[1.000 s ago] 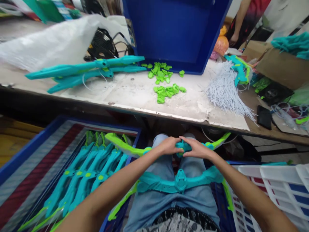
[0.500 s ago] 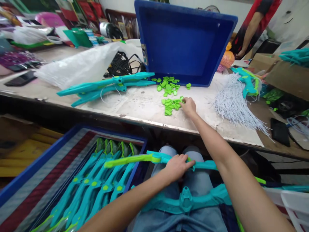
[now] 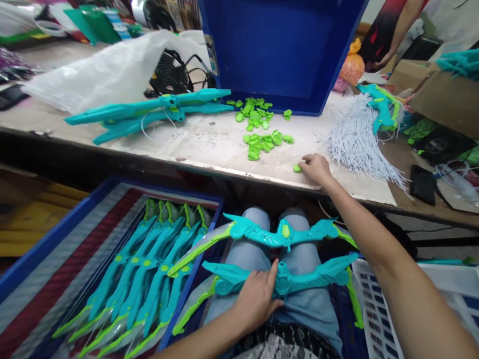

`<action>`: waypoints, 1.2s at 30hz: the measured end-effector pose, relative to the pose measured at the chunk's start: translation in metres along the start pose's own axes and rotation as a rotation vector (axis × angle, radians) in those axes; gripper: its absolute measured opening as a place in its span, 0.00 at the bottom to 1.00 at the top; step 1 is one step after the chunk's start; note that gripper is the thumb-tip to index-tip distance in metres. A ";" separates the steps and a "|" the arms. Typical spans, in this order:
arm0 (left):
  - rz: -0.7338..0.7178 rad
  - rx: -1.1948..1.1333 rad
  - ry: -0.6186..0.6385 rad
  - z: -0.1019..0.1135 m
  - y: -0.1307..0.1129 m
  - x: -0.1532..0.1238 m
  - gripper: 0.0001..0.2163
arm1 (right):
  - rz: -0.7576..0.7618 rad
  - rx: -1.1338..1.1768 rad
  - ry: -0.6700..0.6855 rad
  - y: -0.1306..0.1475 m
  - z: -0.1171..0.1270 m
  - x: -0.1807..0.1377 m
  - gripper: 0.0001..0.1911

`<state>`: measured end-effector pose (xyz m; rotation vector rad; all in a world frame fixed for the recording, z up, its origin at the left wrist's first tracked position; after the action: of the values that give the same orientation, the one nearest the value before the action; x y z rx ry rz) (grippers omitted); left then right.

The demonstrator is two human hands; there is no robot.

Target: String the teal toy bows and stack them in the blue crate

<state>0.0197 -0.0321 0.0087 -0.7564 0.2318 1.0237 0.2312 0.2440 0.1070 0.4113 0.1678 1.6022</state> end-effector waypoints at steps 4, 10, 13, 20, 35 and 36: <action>0.094 -0.055 0.080 0.011 0.003 0.019 0.28 | 0.237 -0.079 -0.029 0.017 -0.012 -0.003 0.14; -0.062 -0.425 0.252 0.022 0.018 0.051 0.20 | 0.383 0.176 -0.085 0.027 -0.012 -0.082 0.12; -0.105 -0.596 0.294 0.020 0.024 0.058 0.18 | 0.527 0.411 -0.033 0.041 -0.016 -0.178 0.15; -0.020 -0.775 0.395 0.017 0.024 0.057 0.17 | 0.575 0.439 -0.007 0.055 -0.059 -0.313 0.12; -0.103 -0.661 0.224 0.012 0.022 0.058 0.22 | 0.160 0.507 0.145 0.042 -0.081 -0.305 0.26; -0.116 -0.663 0.212 0.010 0.021 0.058 0.22 | 0.113 0.489 0.195 0.041 -0.083 -0.303 0.32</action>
<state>0.0304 0.0207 -0.0229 -1.4660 0.0210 0.9102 0.1710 -0.0470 -0.0040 0.6483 0.7042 1.7065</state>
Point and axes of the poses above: each hand's wrist, its own x-axis towards the middle knuckle, its own z-axis out of the back of the hand, y = z × x, the point moved 4 cm from there along x, towards the middle knuckle, and after that the axes turned 5 degrees about z, right-handed, at the moved point
